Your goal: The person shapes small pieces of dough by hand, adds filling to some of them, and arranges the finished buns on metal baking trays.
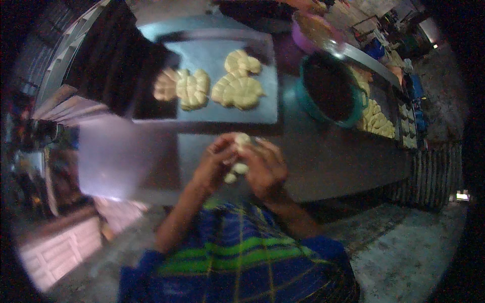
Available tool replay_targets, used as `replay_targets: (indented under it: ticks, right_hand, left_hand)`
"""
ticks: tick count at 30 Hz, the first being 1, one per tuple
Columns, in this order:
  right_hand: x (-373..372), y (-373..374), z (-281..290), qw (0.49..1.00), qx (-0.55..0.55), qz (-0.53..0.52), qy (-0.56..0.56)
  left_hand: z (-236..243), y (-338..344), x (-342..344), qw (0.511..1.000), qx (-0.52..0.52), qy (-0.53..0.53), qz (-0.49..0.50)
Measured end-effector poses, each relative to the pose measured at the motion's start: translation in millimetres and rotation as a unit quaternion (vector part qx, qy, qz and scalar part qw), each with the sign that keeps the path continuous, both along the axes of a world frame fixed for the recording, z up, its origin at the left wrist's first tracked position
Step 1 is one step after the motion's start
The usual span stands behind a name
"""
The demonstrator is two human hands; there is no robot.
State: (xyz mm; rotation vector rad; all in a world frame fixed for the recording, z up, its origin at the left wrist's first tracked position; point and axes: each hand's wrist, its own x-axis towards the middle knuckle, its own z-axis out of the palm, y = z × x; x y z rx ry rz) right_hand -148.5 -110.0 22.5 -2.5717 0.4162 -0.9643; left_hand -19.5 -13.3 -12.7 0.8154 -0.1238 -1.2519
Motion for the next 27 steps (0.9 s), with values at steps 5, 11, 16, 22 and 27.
replay_targets:
  ticks: [5,11,16,22,27]
  right_hand:
    - [5,-9,-9,0.948,0.312,-0.059,-0.04]
    - [5,-11,-8,0.925,0.377,-0.045,-0.031]
    - [4,-10,-3,0.978,0.206,0.025,-0.039]
    - [0,-30,-7,0.994,0.017,0.105,0.002]
    - [4,-26,7,0.993,0.085,0.05,0.06]
  left_hand:
    - [13,-1,6,0.991,-0.006,-0.133,-0.025]
    - [1,-9,-6,0.965,0.039,-0.254,0.059]
    - [5,-9,2,0.988,0.096,-0.11,0.045]
    - [7,-4,1,0.969,0.103,-0.225,0.012]
    - [0,7,-1,0.944,0.086,-0.318,-0.019]
